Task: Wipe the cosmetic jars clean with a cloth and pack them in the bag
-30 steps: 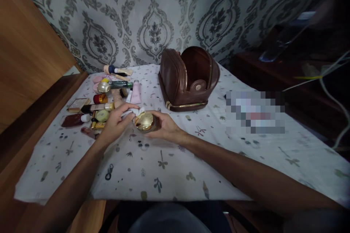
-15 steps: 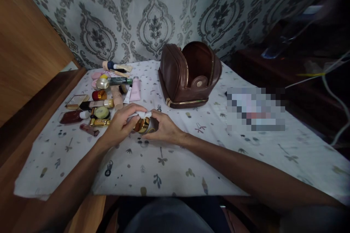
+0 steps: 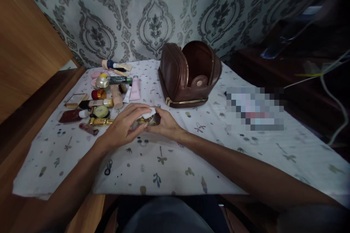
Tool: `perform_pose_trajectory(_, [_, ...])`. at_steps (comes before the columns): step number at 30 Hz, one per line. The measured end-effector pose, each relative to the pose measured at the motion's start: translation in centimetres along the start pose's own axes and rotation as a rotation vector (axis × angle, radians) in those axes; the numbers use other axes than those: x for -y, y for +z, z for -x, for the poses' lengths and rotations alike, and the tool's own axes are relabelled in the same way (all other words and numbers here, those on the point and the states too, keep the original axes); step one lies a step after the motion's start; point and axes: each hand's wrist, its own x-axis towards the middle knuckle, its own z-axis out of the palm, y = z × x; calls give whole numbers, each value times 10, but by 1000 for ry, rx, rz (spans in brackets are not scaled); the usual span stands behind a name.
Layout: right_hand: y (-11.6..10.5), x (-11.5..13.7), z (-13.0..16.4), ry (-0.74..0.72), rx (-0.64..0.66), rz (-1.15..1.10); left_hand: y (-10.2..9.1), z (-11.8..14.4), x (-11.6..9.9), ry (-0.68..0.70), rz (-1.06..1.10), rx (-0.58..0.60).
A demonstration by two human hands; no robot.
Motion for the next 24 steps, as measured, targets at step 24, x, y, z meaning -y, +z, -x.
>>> perform_pose_trajectory(24, [1, -7, -1, -69, -82, 63, 19, 8, -6, 208, -497, -210])
